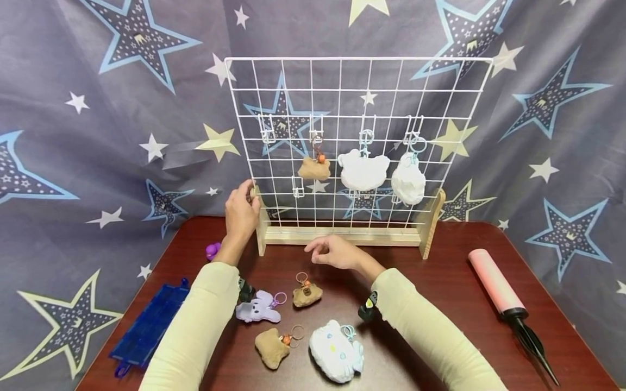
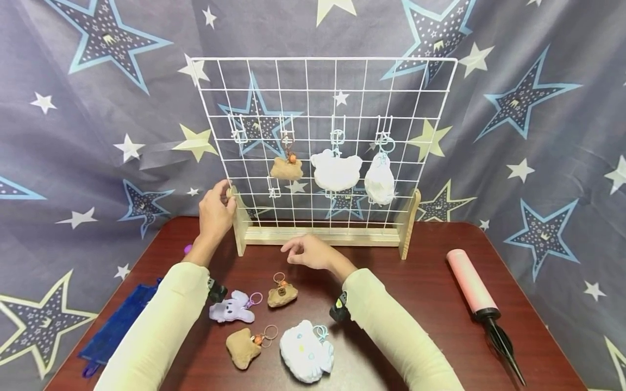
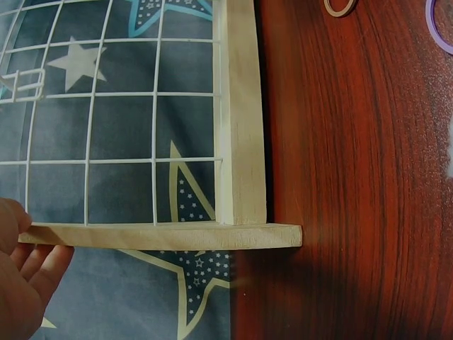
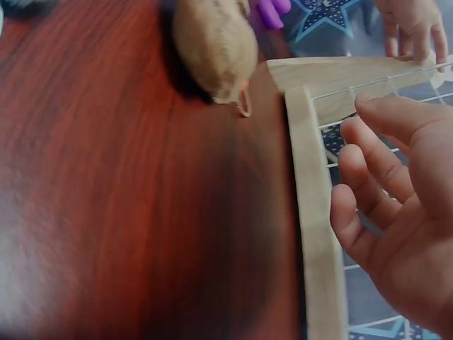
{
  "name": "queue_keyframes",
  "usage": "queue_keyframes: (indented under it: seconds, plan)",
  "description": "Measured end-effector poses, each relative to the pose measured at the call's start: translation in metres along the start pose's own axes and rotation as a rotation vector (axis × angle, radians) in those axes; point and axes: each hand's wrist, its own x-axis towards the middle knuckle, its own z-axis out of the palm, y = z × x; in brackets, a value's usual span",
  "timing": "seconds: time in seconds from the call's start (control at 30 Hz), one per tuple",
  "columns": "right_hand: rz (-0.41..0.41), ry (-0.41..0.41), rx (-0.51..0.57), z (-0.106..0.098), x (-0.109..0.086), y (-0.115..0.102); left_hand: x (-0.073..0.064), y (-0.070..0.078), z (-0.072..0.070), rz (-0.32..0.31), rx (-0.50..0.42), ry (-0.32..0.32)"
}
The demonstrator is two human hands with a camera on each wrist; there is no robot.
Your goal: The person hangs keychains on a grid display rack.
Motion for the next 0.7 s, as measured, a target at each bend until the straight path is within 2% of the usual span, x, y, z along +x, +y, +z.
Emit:
queue_keyframes:
  seconds: [0.3, 0.47, 0.7]
  plan:
    - [0.013, -0.071, 0.039, 0.023, 0.008, 0.015, 0.001, 0.000, -0.001, -0.001, 0.003, -0.001]
    - [0.026, -0.085, -0.014, 0.029, 0.009, 0.019, 0.000, 0.001, 0.000, 0.003, 0.000, 0.000]
    - [0.002, -0.162, -0.086, 0.036, 0.011, 0.021, 0.000, 0.000, 0.001, -0.006, 0.004, -0.006]
